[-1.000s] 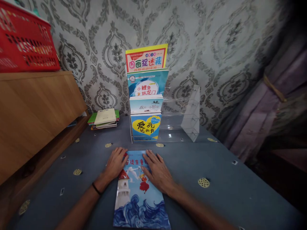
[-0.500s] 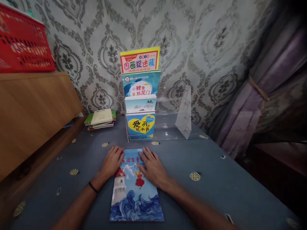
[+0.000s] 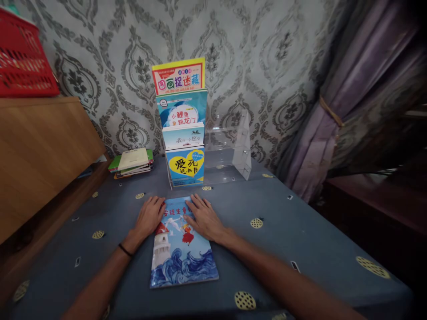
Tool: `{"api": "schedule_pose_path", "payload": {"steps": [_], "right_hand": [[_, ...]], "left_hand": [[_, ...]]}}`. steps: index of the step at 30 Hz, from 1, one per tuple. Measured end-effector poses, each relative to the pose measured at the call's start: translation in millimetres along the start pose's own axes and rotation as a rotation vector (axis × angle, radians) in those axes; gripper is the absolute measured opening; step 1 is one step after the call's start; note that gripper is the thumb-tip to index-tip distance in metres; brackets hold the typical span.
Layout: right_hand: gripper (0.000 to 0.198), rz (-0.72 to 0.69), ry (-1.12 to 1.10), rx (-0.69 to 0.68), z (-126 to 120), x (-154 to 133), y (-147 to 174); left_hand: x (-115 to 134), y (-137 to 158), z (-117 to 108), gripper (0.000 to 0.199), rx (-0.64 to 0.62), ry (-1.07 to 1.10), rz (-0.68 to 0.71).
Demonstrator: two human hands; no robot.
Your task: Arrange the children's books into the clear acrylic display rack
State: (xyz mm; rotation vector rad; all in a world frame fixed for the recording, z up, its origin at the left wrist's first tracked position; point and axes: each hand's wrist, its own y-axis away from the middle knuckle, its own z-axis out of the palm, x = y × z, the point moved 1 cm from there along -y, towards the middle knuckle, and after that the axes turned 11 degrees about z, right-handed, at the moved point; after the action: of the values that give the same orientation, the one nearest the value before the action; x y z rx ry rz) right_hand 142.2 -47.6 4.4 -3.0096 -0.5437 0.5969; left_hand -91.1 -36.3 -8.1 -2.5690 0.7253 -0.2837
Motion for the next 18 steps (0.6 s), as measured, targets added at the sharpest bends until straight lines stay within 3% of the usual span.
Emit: {"api": "schedule_pose_path", "payload": {"steps": [2,7,14,18], "right_hand": [[0.057,0.006,0.002,-0.009,0.3,-0.7,0.2],[0.057,0.005,0.020,-0.009,2.4,-2.5,0.3],[0.055,-0.009,0.005,0.030,7.8,0.1,-0.5],[0.055,-0.008,-0.008,0.044,7.1,-0.3,0.7]], "left_hand": [[-0.9,-0.8,-1.6,0.026,0.045,0.115,-0.046],[-11.0,-3.9,-5.2,0.025,0.185,0.621,-0.312],[-24.5,1.1,-7.0,0.039,0.298,0.968,-0.608],[-15.2,4.2,-12.1,0.025,0.270,1.186,-0.754]]}}
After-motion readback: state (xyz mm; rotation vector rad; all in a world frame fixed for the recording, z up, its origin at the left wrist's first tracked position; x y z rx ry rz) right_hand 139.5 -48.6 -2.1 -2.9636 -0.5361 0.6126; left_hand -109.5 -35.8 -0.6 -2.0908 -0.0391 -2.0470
